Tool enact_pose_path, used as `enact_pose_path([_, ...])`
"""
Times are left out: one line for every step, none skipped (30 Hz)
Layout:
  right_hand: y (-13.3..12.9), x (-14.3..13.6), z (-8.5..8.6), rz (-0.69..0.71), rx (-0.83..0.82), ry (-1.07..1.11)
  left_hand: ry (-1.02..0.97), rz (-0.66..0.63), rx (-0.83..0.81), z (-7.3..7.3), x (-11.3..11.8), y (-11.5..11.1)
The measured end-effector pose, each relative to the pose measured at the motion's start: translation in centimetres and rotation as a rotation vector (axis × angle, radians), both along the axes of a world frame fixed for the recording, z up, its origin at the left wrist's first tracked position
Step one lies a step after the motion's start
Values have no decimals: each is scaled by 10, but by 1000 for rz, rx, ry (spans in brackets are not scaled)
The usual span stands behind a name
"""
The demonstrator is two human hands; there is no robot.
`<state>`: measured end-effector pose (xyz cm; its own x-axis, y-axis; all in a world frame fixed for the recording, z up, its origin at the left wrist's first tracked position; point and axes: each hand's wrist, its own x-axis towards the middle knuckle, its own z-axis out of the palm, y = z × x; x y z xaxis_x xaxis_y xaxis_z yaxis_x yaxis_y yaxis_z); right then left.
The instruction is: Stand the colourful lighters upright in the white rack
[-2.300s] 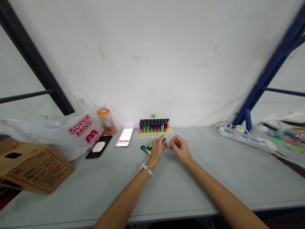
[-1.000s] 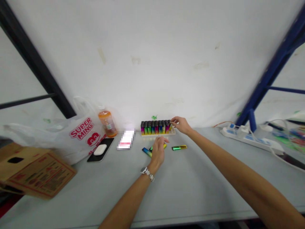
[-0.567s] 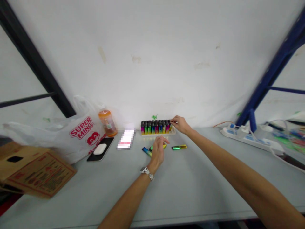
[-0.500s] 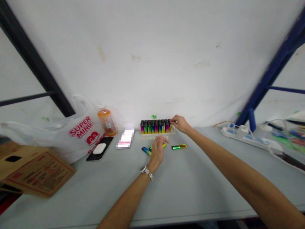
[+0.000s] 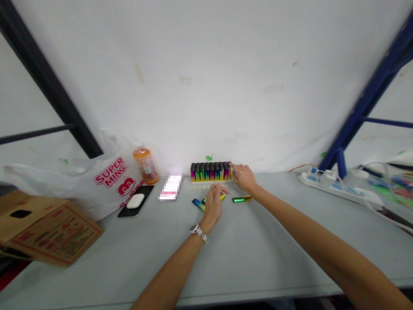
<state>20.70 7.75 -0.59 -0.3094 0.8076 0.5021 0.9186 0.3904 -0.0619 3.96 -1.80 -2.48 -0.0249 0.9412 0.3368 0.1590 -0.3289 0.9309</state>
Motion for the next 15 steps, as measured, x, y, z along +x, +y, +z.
enact_pose_path([-6,1,0,12,-5,-12,4,3,5,0,0,0])
enact_pose_path([-12,3,1,27,-10,-13,9,6,11,0,0,0])
enact_pose_path([-19,5,2,51,-11,-6,12,10,15,0,0,0])
enact_pose_path([-27,8,3,74,-9,4,14,15,20,1,0,1])
enact_pose_path([-36,12,4,89,-14,18,13,20,24,1,0,1])
enact_pose_path([-45,15,4,112,-44,16,13,26,29,1,0,1])
enact_pose_path([-53,18,4,151,-102,-15,14,31,34,2,0,1])
enact_pose_path([-61,22,4,187,-167,-56,17,37,39,2,0,1])
enact_pose_path([-68,24,4,209,-217,-88,22,41,44,2,0,2])
enact_pose_path([-74,26,4,225,-256,-116,29,45,47,3,0,1])
enact_pose_path([-78,28,4,232,-283,-133,36,48,47,3,1,1])
enact_pose_path([-80,29,4,233,-298,-137,42,49,47,3,1,1])
enact_pose_path([-81,30,3,234,-308,-133,45,49,45,3,1,1])
enact_pose_path([-80,30,2,235,-316,-121,45,48,42,3,0,1])
enact_pose_path([-78,30,1,236,-325,-101,43,48,40,2,0,2])
